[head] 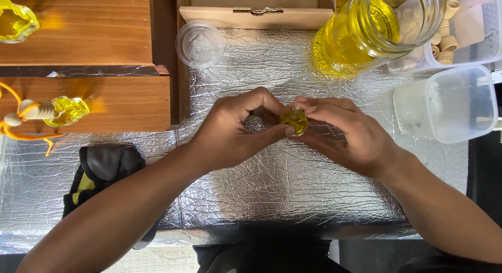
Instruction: Filling a small glass bottle with fragrance oil using a syringe and assembling the hanging cap by threading a cord through a wooden bead and cap.
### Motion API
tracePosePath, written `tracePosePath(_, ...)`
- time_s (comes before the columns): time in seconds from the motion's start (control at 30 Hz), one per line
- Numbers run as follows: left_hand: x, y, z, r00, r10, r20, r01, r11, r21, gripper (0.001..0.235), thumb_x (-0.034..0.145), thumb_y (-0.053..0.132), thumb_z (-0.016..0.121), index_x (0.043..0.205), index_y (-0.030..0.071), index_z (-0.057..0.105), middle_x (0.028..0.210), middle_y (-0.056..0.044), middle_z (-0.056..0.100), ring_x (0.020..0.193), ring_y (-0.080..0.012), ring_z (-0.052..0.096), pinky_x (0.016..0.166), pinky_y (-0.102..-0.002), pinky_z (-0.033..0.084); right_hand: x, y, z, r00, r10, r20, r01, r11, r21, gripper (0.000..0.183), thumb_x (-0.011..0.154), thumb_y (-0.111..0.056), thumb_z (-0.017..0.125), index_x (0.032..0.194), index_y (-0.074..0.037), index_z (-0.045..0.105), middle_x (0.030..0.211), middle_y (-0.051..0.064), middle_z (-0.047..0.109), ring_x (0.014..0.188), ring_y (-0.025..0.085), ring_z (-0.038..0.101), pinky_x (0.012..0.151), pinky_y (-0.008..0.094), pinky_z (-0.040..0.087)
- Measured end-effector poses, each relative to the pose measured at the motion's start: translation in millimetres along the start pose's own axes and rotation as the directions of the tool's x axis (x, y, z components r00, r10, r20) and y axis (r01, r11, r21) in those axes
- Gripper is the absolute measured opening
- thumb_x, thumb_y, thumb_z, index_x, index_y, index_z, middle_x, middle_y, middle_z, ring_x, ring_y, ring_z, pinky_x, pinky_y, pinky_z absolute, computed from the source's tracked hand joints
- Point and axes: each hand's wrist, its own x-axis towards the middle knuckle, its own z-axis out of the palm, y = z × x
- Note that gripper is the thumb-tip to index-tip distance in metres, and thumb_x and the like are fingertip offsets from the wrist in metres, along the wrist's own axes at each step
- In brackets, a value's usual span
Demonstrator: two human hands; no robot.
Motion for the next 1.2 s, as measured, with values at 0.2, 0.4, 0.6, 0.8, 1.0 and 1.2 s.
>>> tracePosePath(0.2, -1.1, -4.0, 0.5, 1.000, 0.020, 0.008, -0.020, 0.999, 0.028, 0.017, 0.094, 0.005, 0.076, 0.102, 0.005, 0.061, 0.094, -0.009, 0.073, 0.080, -0.0175, 0.073, 0.069, -0.026, 0.063, 7.4, 0.0, 3.6, 0.964, -0.236, -0.127, 0.245, 0.967, 0.066, 0.046, 0.083, 0.000, 0.088, 0.117, 0.004, 0.057, 0.126, 0.028, 0.067, 0.125, 0.040, 0.068, 0.109, 0.045, 0.062)
tracePosePath(0.4, -2.2, -6.5, 0.7, 0.999, 0.023, 0.023, -0.024, 0.999, 0.024, 0.016, 0.096, 0.006, 0.075, 0.104, 0.006, 0.061, 0.093, -0.008, 0.071, 0.080, -0.0172, 0.072, 0.068, -0.026, 0.062, 15.2, -4.8, -0.6, 0.941, -0.315, -0.125, 0.323, 0.945, 0.047, 0.054, 0.082, 0.001, 0.092, 0.121, 0.000, 0.055, 0.123, 0.023, 0.070, 0.122, 0.037, 0.072, 0.107, 0.044, 0.064)
tracePosePath(0.6, -3.4, -2.9, 2.4, 0.999, -0.038, 0.027, 0.037, 0.999, 0.027, 0.016, 0.096, 0.009, 0.074, 0.107, 0.007, 0.063, 0.097, -0.007, 0.073, 0.083, -0.0164, 0.073, 0.070, -0.025, 0.062, 17.9, -27.2, -4.3, 0.993, -0.058, -0.106, 0.070, 0.991, 0.116, 0.037, 0.082, -0.001, 0.086, 0.103, -0.004, 0.057, 0.119, 0.025, 0.071, 0.120, 0.037, 0.072, 0.100, 0.038, 0.064)
tracePosePath(0.8, -0.3, -1.8, 2.2, 1.000, 0.002, -0.012, -0.002, 0.999, 0.049, 0.017, 0.095, 0.007, 0.077, 0.107, 0.005, 0.064, 0.094, -0.007, 0.072, 0.080, -0.0148, 0.069, 0.071, -0.025, 0.060, 24.6, -22.4, -1.4, 0.987, 0.158, -0.036, -0.151, 0.976, 0.159, 0.060, 0.077, -0.005, 0.088, 0.130, 0.002, 0.059, 0.131, 0.023, 0.058, 0.120, 0.031, 0.068, 0.106, 0.036, 0.062)
tracePosePath(1.0, -0.6, 0.8, 3.1, 1.000, -0.017, -0.026, 0.018, 1.000, 0.022, 0.019, 0.093, 0.003, 0.077, 0.107, 0.005, 0.065, 0.095, -0.007, 0.072, 0.080, -0.0146, 0.069, 0.072, -0.025, 0.060, 28.4, -20.3, -5.9, 0.955, 0.276, 0.107, -0.273, 0.961, -0.043, 0.050, 0.084, -0.030, 0.082, 0.125, -0.007, 0.067, 0.123, 0.011, 0.069, 0.120, 0.027, 0.061, 0.096, 0.039, 0.050)
tracePosePath(1.2, -0.3, 3.3, 5.7, 0.999, -0.035, 0.008, 0.035, 0.998, -0.054, 0.018, 0.093, 0.005, 0.077, 0.106, 0.005, 0.065, 0.093, -0.008, 0.072, 0.078, -0.0155, 0.070, 0.069, -0.025, 0.061, 16.7, 0.1, -1.4, 0.943, -0.332, -0.015, 0.309, 0.892, -0.328, 0.056, 0.092, -0.022, 0.088, 0.129, 0.002, 0.054, 0.119, 0.025, 0.065, 0.096, 0.038, 0.069, 0.078, 0.044, 0.059)
